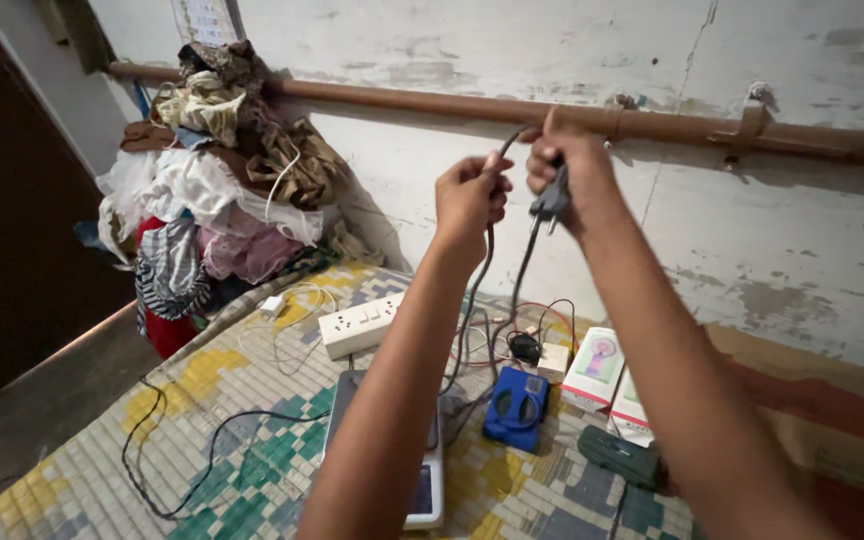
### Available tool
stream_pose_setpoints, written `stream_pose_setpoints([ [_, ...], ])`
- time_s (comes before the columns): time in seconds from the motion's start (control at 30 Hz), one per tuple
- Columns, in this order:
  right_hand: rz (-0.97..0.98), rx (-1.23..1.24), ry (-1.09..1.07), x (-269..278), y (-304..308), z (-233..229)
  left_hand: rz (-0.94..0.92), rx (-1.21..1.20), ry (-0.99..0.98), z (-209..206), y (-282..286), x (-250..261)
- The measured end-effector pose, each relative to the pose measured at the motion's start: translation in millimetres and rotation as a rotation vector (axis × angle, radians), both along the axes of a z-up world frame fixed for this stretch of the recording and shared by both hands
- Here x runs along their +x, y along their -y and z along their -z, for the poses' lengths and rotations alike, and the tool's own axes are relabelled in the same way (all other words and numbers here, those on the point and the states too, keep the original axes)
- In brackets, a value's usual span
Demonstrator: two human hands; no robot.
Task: The person places a digital scale on a bed, plugs it into a power strip, and observes the display. They then unplug the scale, coil the power cord, and pack the scale and cord into a cardboard box. Finally, they place two small product boxes into the same box.
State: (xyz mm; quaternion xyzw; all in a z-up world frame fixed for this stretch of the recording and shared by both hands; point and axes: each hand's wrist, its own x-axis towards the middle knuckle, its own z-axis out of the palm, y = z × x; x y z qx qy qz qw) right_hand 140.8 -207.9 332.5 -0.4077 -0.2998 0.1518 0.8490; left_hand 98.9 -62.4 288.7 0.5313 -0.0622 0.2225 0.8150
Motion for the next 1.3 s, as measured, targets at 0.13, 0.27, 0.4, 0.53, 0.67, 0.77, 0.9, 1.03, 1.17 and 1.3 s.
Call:
stream_pose_setpoints([
  [0.13, 0.042, -0.031, 0.025, 12.3, 9.1, -13.8, 0.056, 0.083, 0.072, 22.2, 0.1, 15.5],
  [0.27, 0.051, 0.078, -0.035, 37.8, 14.5, 1.9, 0.131, 0.302, -0.253, 106.2, -9.9, 7.1],
  [0.4, 0.06, 0.124, -0.144, 73.3, 34.2, 31.9, 0.197, 0.309, -0.234, 180.9, -27.7, -22.9],
  [0.53, 0.147, 0.106, -0.234, 99.6, 53.8, 68.8, 0.267, 0.216, -0.156, 165.8, -22.8, -27.8],
  [0.67, 0.149, 0.087, -0.246, 111.5, 55.1, 93.6, 0.145, 0.054, -0.126, 86.0, 0.7, -7.3],
  [0.77, 0.122, 0.044, -0.276, 108.9, 47.2, 102.4, 0.194, 0.161, 0.141, 41.3, 6.5, 1.0],
  [0.9, 0.259, -0.088, -0.397, 93.4, 25.1, 110.9, 0.159, 0.014, 0.043, 33.9, 0.4, -6.0],
  [1.03, 0.329, -0.356, -0.292, 68.3, 1.1, 145.2, 0.01, -0.107, -0.119, 59.3, -34.6, -27.0],
  [1.17, 0.141, -0.539, -0.152, 39.3, -33.5, 189.6, -0.131, -0.005, -0.146, 81.9, -85.5, -60.1],
  [1.3, -0.041, -0.767, 0.068, 12.3, -66.4, 206.5, -0.338, 0.282, -0.527, 99.2, -127.6, -93.2],
])
